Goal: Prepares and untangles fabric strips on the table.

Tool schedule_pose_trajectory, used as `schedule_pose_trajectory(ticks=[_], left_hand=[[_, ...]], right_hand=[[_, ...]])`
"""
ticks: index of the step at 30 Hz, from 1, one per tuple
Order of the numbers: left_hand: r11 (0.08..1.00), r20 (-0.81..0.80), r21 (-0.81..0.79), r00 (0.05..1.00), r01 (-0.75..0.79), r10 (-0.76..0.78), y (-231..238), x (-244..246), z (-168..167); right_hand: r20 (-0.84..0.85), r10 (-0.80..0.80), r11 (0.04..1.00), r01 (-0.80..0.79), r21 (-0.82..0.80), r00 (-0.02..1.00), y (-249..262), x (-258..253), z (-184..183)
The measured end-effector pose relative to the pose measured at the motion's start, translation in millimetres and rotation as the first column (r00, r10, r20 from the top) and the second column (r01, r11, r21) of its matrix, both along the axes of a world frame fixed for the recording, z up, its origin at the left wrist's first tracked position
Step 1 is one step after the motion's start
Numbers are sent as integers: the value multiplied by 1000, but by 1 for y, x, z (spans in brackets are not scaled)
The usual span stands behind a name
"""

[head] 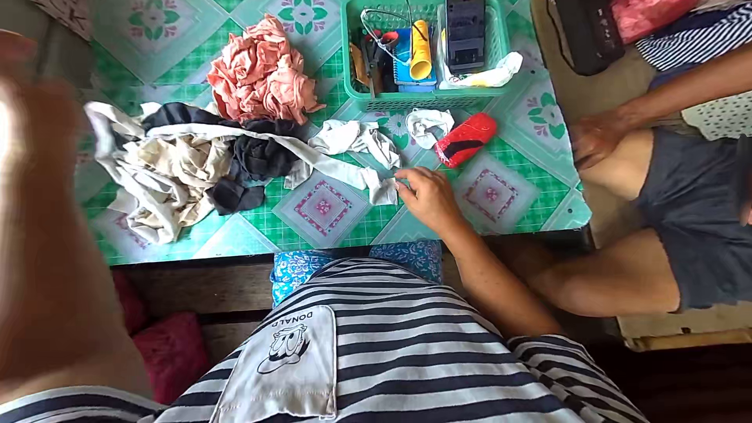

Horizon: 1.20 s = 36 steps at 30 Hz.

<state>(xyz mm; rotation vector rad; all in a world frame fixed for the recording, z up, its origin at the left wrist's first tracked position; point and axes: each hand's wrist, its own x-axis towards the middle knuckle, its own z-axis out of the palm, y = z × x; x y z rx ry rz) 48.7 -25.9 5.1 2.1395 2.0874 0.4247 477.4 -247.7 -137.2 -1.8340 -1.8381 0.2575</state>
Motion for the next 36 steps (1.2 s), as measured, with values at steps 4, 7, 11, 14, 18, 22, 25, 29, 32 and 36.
schedule_pose_trajectory(ticks=[4, 7, 11, 14, 18, 22, 25, 29, 32, 36], left_hand=[[885, 80, 81, 882, 459, -465, -35, 78, -56], [728, -31, 100, 734, 678, -679, -52, 128, -109], [729, -113, 80, 733, 679, -671, -46, 147, -136], [760, -12, 103, 765, 642, -644, -42, 141, -125], [781, 49, 154, 785, 605, -618, -46, 123, -97], [816, 25, 164, 825, 554, -565, -51, 91, -77], [826, 22, 158, 835, 541, -550, -55, 69, -73], [840, -11, 131, 848, 527, -530, -57, 46, -79], [866, -49, 103, 872, 490, -487, -61, 38, -84], [819, -25, 184, 836, 543, -549, -91, 66, -95]], right_hand=[[68, -31, 996, 36, -76, 997, -6, -7, -7], [128, -36, 991, 52, -125, 991, -6, -14, -13], [22, -56, 993, 58, -101, 998, -8, -8, -20], [-24, -93, 991, 90, -99, 995, -6, -5, -21], [26, -116, 992, 117, -42, 993, -2, -9, -27], [-9, -111, 994, 111, 4, 994, 1, -12, -31], [-25, -101, 995, 101, 0, 995, -1, -13, -31], [-113, -95, 995, 99, 26, 989, -9, -10, -30], [-237, -134, 991, 137, -3, 962, -21, 8, -22], [-332, -361, 932, 339, -124, 871, -49, 48, 23]])
